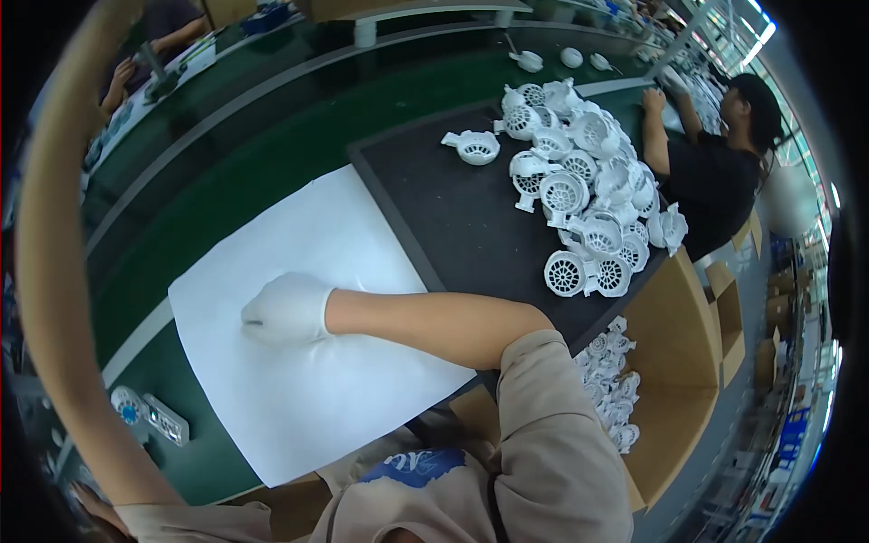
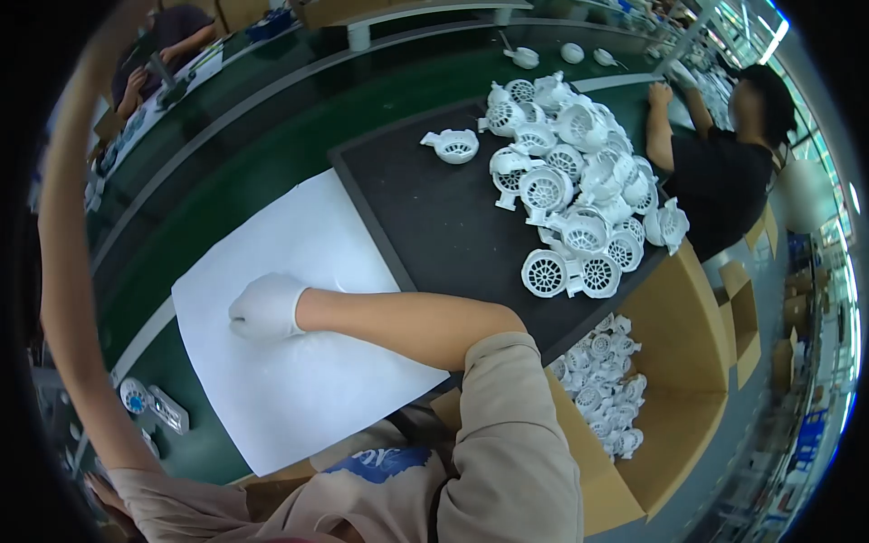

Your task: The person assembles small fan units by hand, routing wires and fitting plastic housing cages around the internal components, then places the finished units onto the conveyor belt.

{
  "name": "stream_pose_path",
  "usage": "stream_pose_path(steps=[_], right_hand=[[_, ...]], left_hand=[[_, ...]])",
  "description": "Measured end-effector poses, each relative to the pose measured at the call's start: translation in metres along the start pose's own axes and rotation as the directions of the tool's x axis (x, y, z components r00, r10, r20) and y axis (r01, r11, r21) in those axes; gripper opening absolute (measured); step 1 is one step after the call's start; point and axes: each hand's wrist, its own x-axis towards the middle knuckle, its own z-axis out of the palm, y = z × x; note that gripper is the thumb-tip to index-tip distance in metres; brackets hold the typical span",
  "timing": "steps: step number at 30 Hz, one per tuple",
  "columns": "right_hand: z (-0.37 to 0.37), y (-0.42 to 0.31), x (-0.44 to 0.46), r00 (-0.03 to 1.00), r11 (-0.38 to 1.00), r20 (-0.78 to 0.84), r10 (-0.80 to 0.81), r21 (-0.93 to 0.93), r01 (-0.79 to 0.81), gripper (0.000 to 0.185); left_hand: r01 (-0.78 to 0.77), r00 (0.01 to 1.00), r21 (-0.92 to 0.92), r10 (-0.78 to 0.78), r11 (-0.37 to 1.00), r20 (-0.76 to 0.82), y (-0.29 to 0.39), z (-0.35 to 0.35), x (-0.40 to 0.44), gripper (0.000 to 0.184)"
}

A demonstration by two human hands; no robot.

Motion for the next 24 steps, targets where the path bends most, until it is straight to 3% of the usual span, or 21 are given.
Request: stream_pose_path(steps=[2,3,4,6,9,11,12,15,20,21,23,24], right_hand=[[0.001,0.001,0.000,1.000,0.999,-0.002,-0.025,0.023,0.025,0.035],[0.002,0.003,0.001,0.999,0.999,0.005,-0.035,0.039,0.035,0.035],[0.002,0.005,0.004,1.000,0.999,-0.004,-0.020,0.040,0.021,0.035],[0.005,0.006,0.008,0.999,0.998,0.008,-0.049,0.042,0.049,0.036],[-0.003,0.003,0.005,0.999,0.999,0.033,-0.023,0.038,0.022,0.036],[-0.008,-0.001,0.003,0.997,1.000,0.074,-0.016,0.020,0.015,0.033],[-0.006,0.002,0.002,0.998,1.000,0.069,0.001,0.020,-0.003,0.033],[0.003,0.007,-0.002,0.994,0.971,-0.098,-0.045,0.228,0.067,0.029],[0.046,0.029,0.031,0.962,0.933,-0.222,-0.160,0.285,0.221,0.028],[0.052,0.028,0.045,0.947,0.938,-0.216,-0.239,0.199,0.283,0.029],[0.049,0.037,0.041,0.923,0.937,-0.180,-0.341,0.006,0.348,0.032],[0.040,0.038,0.029,0.932,0.954,-0.210,-0.294,-0.014,0.298,0.032]], left_hand=[[-0.368,0.930,-0.063,0.367,0.928,-0.029,0.016,0.052,-0.039,0.037],[-0.528,0.849,-0.091,0.526,0.844,-0.051,0.060,0.067,-0.070,0.033],[-0.509,0.853,-0.174,0.521,0.843,0.033,0.078,0.088,-0.091,0.024],[-0.527,0.786,-0.280,0.586,0.802,0.196,0.102,0.129,-0.128,0.029],[-0.482,0.768,-0.391,0.593,0.784,0.243,0.147,0.183,-0.175,0.026],[-0.241,0.756,-0.468,0.467,0.850,0.458,0.179,0.204,-0.194,0.033],[-0.243,0.755,-0.484,0.477,0.841,0.449,0.194,0.213,-0.197,0.033],[-0.028,0.710,-0.555,0.407,0.831,0.574,0.233,0.228,-0.203,0.039],[-0.158,0.708,-0.623,0.528,0.766,0.469,0.232,0.215,-0.218,0.040],[-0.171,0.689,-0.644,0.558,0.745,0.463,0.222,0.201,-0.218,0.040],[-0.038,0.612,-0.627,0.515,0.778,0.600,0.201,0.173,-0.223,0.040],[-0.009,0.599,-0.610,0.493,0.792,0.631,0.189,0.161,-0.228,0.040]])
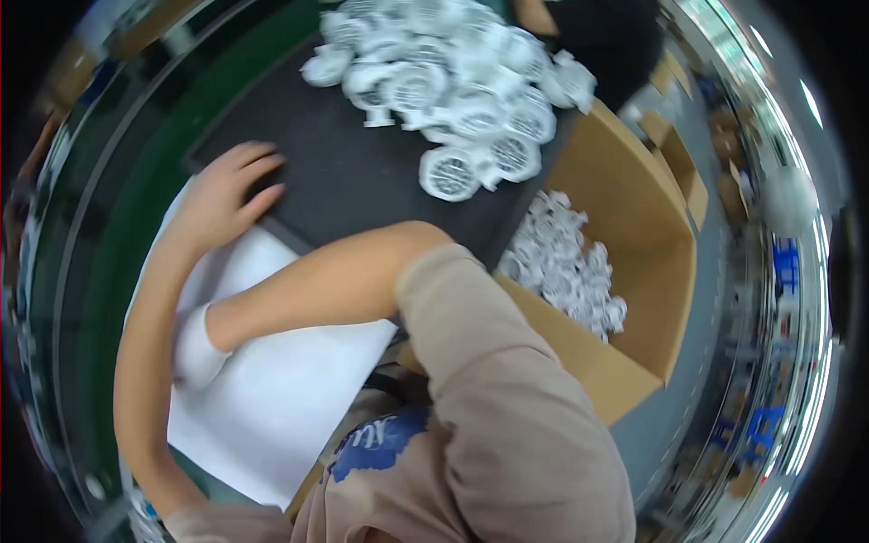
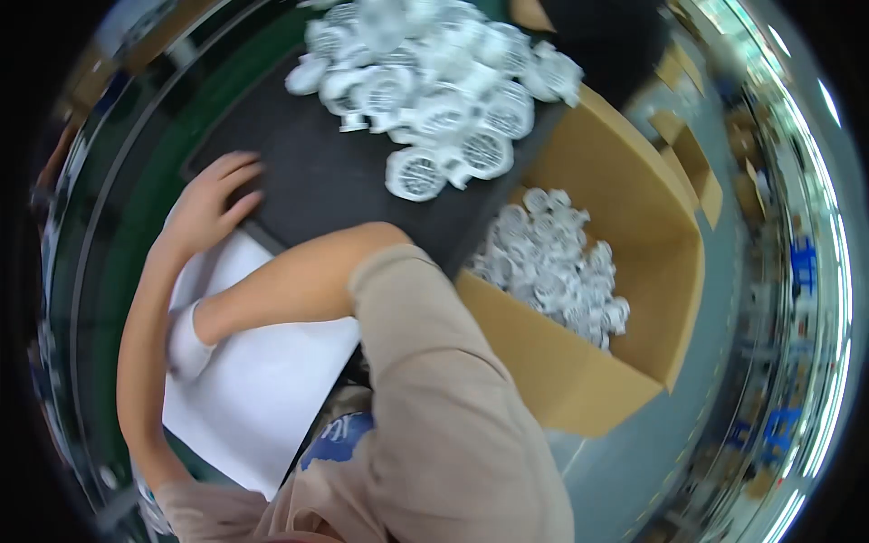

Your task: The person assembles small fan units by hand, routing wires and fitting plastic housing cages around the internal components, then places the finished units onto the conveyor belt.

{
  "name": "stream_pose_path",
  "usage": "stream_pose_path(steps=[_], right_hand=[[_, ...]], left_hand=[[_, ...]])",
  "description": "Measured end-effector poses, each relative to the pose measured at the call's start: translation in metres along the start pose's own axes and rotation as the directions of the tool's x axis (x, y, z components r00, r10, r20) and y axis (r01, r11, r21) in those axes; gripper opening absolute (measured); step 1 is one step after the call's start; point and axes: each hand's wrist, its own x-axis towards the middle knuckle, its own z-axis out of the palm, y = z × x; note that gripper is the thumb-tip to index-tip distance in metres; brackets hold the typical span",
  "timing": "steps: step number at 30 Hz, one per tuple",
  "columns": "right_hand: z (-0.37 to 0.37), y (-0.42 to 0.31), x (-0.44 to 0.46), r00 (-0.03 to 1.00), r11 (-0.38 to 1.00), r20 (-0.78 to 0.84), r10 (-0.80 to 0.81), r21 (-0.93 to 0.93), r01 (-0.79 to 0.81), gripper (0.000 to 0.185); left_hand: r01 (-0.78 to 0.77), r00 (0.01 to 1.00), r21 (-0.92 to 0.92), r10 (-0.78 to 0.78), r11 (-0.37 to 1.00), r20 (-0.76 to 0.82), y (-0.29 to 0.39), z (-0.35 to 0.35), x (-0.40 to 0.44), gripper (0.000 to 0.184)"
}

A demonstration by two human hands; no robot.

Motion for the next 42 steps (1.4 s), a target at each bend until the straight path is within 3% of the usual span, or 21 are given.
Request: stream_pose_path(steps=[2,4,7,9,10,12,13,14,15,16,17,18,20,21,22,24,27,36,39,40,42], right_hand=[[-0.036,-0.038,0.001,0.926,0.994,0.368,0.087,-0.096,-0.055,0.036],[-0.021,-0.044,0.000,0.955,0.990,0.296,0.030,-0.143,0.013,0.036],[-0.016,-0.047,-0.013,0.965,0.957,0.254,-0.062,-0.258,0.129,0.035],[-0.056,-0.083,-0.049,0.856,0.877,0.513,-0.061,-0.382,0.291,0.035],[-0.084,-0.099,-0.077,0.854,0.928,0.519,0.015,-0.325,0.181,0.038],[-0.178,-0.148,-0.146,0.868,0.919,0.382,0.316,-0.351,-0.180,0.033],[-0.197,-0.139,-0.202,0.945,0.943,0.059,0.323,-0.107,-0.315,0.037],[-0.223,-0.160,-0.249,0.898,0.927,-0.303,0.318,-0.097,-0.361,0.035],[-0.248,-0.163,-0.301,0.745,0.624,-0.457,0.485,-0.417,-0.661,0.029],[-0.264,-0.165,-0.349,0.566,0.137,-0.649,0.509,-0.588,-0.797,0.025],[-0.265,-0.176,-0.388,0.263,0.400,-0.833,0.486,-0.056,-0.915,0.023],[-0.246,-0.165,-0.460,0.141,0.225,-0.860,0.490,-0.031,-0.974,0.029],[-0.180,-0.168,-0.561,-0.259,-0.188,-0.508,0.822,0.187,-0.964,0.063],[-0.158,-0.178,-0.562,-0.306,-0.283,-0.208,0.929,0.132,-0.950,0.080],[-0.117,-0.178,-0.601,-0.356,-0.349,-0.035,0.934,0.135,-0.927,0.091],[-0.055,-0.170,-0.623,-0.206,-0.216,-0.171,0.963,-0.039,-0.976,0.104],[-0.057,-0.146,-0.624,-0.238,-0.215,-0.118,0.964,0.174,-0.961,0.105],[-0.062,-0.070,-0.586,-0.110,-0.114,0.055,0.992,0.081,-0.990,0.095],[-0.073,-0.093,-0.552,-0.294,-0.297,0.135,0.946,0.001,-0.955,0.078],[-0.062,-0.077,-0.576,-0.297,-0.299,0.130,0.946,-0.006,-0.954,0.078],[-0.037,-0.044,-0.619,-0.252,-0.299,0.328,0.910,0.100,-0.949,0.068]], left_hand=[[0.054,0.998,0.002,-0.054,0.999,0.010,-0.014,-0.009,-0.032,0.042],[0.080,0.997,0.020,-0.080,0.997,0.009,-0.010,-0.004,-0.056,0.043],[0.066,0.973,0.021,-0.059,0.998,-0.224,0.007,0.014,-0.062,0.047],[0.071,0.964,0.014,-0.065,0.997,-0.257,-0.003,0.025,-0.057,0.050],[0.095,0.952,0.017,-0.086,0.995,-0.295,-0.013,0.033,-0.057,0.052],[0.142,0.937,-0.008,-0.137,0.990,-0.320,-0.020,0.048,-0.065,0.054],[0.152,0.932,-0.010,-0.146,0.988,-0.332,-0.021,0.047,-0.065,0.056],[0.161,0.927,-0.012,-0.155,0.987,-0.341,-0.022,0.045,-0.064,0.058],[0.166,0.924,-0.013,-0.159,0.986,-0.349,-0.022,0.046,-0.065,0.060],[0.172,0.924,-0.030,-0.172,0.985,-0.341,-0.023,0.047,-0.066,0.060],[0.163,0.926,-0.020,-0.160,0.986,-0.342,-0.026,0.047,-0.067,0.061],[0.150,0.929,-0.006,-0.143,0.989,-0.341,-0.029,0.047,-0.067,0.061],[0.131,0.935,0.004,-0.122,0.991,-0.334,-0.029,0.047,-0.066,0.062],[0.130,0.935,0.007,-0.120,0.992,-0.333,-0.031,0.047,-0.067,0.062],[0.129,0.934,0.011,-0.118,0.992,-0.336,-0.032,0.047,-0.068,0.062],[0.126,0.937,0.018,-0.114,0.992,-0.329,-0.030,0.048,-0.065,0.062],[0.149,0.934,0.038,-0.128,0.988,-0.334,-0.025,0.046,-0.067,0.061],[0.194,0.920,0.035,-0.169,0.980,-0.354,-0.013,0.041,-0.064,0.058],[0.189,0.921,0.048,-0.160,0.981,-0.356,-0.014,0.045,-0.066,0.059],[0.190,0.918,0.044,-0.161,0.981,-0.363,-0.014,0.046,-0.063,0.059],[0.178,0.920,0.035,-0.154,0.983,-0.360,-0.012,0.048,-0.065,0.059]])
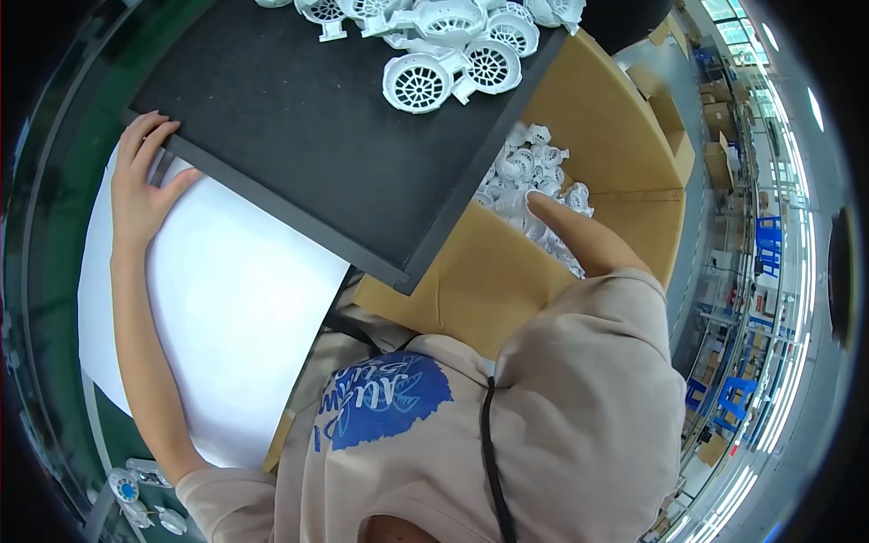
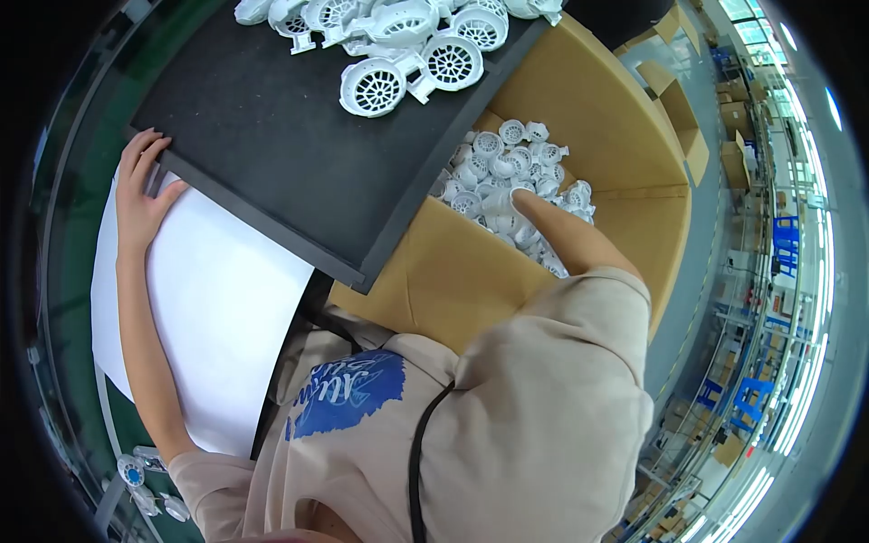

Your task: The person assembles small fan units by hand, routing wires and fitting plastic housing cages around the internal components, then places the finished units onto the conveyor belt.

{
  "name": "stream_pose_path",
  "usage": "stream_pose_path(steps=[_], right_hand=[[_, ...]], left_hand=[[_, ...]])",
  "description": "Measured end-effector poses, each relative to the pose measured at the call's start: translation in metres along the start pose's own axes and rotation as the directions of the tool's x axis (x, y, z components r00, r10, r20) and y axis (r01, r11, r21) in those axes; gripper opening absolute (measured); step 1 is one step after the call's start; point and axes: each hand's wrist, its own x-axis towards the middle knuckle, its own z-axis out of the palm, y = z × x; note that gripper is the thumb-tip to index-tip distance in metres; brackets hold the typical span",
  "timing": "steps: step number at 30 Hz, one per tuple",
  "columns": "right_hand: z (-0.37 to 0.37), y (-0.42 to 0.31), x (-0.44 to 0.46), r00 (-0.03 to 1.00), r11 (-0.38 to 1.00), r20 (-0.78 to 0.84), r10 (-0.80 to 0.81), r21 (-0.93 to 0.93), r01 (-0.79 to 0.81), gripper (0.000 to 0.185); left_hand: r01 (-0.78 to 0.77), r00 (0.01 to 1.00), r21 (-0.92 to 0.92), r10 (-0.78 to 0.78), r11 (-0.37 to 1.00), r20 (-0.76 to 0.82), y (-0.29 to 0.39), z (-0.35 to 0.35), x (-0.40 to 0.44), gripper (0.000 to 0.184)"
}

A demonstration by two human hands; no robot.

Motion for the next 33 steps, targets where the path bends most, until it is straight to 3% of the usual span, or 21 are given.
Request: stream_pose_path(steps=[9,11,12,14,15,18,20,22,23,26,28,30,32,33], right_hand=[[-0.013,-0.050,-0.083,0.978,0.953,-0.186,0.094,-0.269,-0.142,0.054],[-0.018,-0.032,-0.088,0.933,0.984,-0.318,-0.168,0.001,0.178,0.045],[-0.028,-0.035,-0.103,0.929,0.983,-0.323,-0.180,-0.027,0.181,0.045],[-0.052,-0.053,-0.143,0.863,0.901,-0.492,-0.116,0.313,0.300,0.038],[-0.067,-0.050,-0.158,0.819,0.845,-0.566,-0.096,0.388,0.368,0.037],[-0.123,-0.069,-0.230,0.693,0.756,-0.720,-0.011,0.447,0.477,0.033],[-0.168,-0.087,-0.259,0.482,0.719,-0.858,-0.177,0.222,0.659,0.031],[-0.169,-0.178,-0.301,0.464,0.781,-0.869,-0.172,0.167,0.601,0.030],[-0.171,-0.217,-0.305,0.420,0.822,-0.860,-0.289,0.001,0.569,0.030],[-0.140,-0.345,-0.294,0.309,0.775,-0.765,-0.565,-0.364,0.516,0.031],[-0.126,-0.406,-0.265,0.211,0.588,-0.554,-0.805,-0.700,0.405,0.035],[-0.118,-0.453,-0.217,0.352,0.563,-0.457,-0.817,-0.762,0.319,0.041],[-0.115,-0.477,-0.173,0.358,0.467,-0.362,-0.861,-0.840,0.275,0.047],[-0.117,-0.486,-0.158,0.390,0.379,-0.278,-0.878,-0.902,0.209,0.054]], left_hand=[[0.049,0.999,-0.012,-0.049,0.999,-0.001,0.008,-0.005,0.001,0.059],[0.053,0.998,-0.021,-0.054,0.998,-0.018,0.007,-0.006,0.001,0.059],[0.047,0.999,-0.033,-0.047,0.998,-0.013,0.006,-0.004,0.001,0.060],[0.060,0.998,-0.048,-0.062,0.997,-0.027,0.004,-0.003,-0.002,0.061],[0.071,0.997,-0.044,-0.072,0.997,-0.014,0.006,-0.004,-0.001,0.061],[0.122,0.992,-0.039,-0.122,0.992,-0.007,0.013,-0.007,-0.004,0.062],[0.113,0.993,-0.050,-0.114,0.992,-0.017,0.015,-0.009,-0.004,0.061],[0.107,0.994,-0.046,-0.108,0.993,-0.022,0.017,-0.010,-0.005,0.061],[0.083,0.996,-0.050,-0.085,0.995,-0.042,0.017,-0.010,-0.006,0.059],[0.030,0.997,-0.032,-0.032,0.999,-0.074,0.019,-0.010,-0.009,0.056],[-0.002,0.996,-0.034,-0.002,0.999,-0.092,0.019,-0.010,-0.008,0.052],[-0.008,0.995,-0.001,0.008,1.000,-0.103,0.019,-0.014,-0.007,0.050],[-0.015,0.973,-0.158,-0.022,0.987,-0.230,0.024,-0.018,-0.009,0.046],[-0.002,0.972,-0.139,-0.031,0.990,-0.235,0.021,-0.022,-0.007,0.046]])
